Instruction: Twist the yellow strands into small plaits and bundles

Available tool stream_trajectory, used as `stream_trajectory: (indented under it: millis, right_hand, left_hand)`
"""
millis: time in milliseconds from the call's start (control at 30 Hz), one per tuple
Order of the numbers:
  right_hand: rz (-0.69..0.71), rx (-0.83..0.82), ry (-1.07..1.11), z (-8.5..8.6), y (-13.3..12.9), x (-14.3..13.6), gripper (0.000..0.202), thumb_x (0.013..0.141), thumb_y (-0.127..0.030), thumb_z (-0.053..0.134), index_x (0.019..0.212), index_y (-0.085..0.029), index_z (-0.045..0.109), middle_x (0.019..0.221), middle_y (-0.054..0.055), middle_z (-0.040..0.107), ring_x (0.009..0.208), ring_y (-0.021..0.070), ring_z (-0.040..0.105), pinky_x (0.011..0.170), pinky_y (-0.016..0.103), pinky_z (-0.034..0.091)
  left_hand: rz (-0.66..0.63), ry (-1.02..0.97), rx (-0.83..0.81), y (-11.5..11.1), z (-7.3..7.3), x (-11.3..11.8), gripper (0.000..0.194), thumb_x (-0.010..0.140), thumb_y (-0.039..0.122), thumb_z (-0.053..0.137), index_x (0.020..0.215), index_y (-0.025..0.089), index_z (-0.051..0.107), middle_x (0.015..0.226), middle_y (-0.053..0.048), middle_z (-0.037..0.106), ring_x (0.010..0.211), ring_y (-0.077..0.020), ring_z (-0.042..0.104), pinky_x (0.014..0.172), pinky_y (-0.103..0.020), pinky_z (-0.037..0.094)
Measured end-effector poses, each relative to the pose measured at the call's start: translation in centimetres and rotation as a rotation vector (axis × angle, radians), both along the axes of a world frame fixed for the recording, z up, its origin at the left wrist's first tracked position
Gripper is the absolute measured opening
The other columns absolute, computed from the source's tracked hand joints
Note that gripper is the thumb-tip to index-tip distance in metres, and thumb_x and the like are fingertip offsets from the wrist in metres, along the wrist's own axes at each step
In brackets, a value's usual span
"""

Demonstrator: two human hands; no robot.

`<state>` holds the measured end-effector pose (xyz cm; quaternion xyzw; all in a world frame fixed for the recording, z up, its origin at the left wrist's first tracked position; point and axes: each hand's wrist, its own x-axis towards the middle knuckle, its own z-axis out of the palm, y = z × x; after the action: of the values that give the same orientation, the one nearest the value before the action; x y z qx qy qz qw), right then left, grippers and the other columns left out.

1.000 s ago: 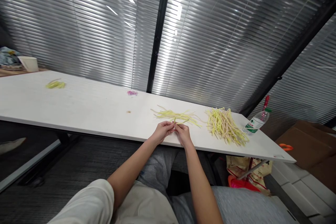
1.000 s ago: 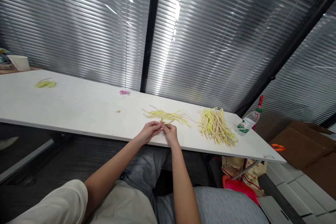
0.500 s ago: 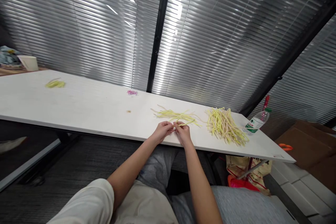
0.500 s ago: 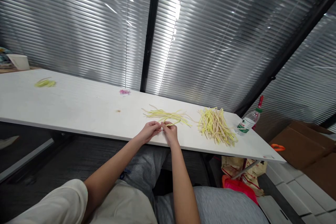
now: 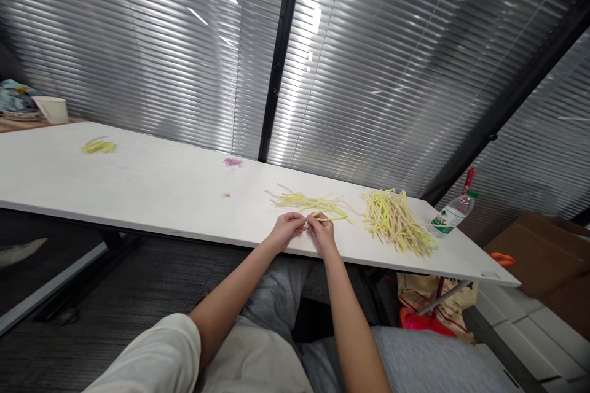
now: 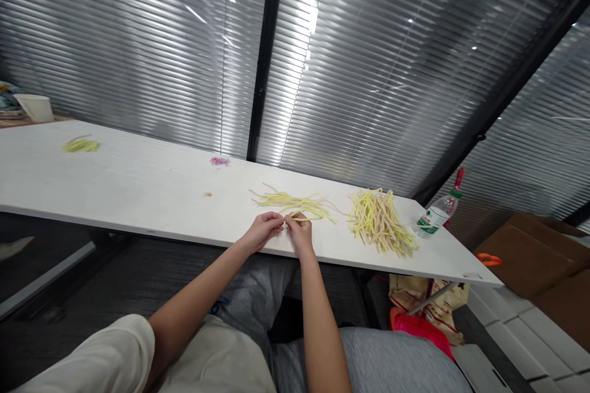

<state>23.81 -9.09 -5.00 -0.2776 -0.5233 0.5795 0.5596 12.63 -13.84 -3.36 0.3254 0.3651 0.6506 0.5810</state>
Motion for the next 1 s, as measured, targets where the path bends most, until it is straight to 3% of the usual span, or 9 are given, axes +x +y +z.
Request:
stream_trajectory:
  millis: [767,1000]
  right_hand:
    - [0.033,-0.058,0.066,0.25,-0.02,0.3,0.029,0.062,-0.039,0.074,0.06,-0.018,0.053,0.051,-0.007,0.046,0.044,0.0054,0.038,0.046,0.021,0.031]
    - [-0.042,-0.14,0.106,0.47,-0.14,0.31,0.032,0.056,-0.038,0.078,0.064,-0.018,0.054,0.06,-0.006,0.052,0.041,0.0028,0.036,0.045,0.022,0.031]
  left_hand:
    - [0.0,0.057,-0.001,0.22,-0.07,0.12,0.012,0.058,0.019,0.067,0.064,0.013,0.059,0.052,0.001,0.056,0.048,-0.0066,0.048,0.051,-0.019,0.035]
    - [0.014,0.058,0.013,0.22,-0.21,0.16,0.013,0.059,0.02,0.068,0.065,0.013,0.059,0.054,0.001,0.056,0.05,-0.0068,0.049,0.052,-0.02,0.035]
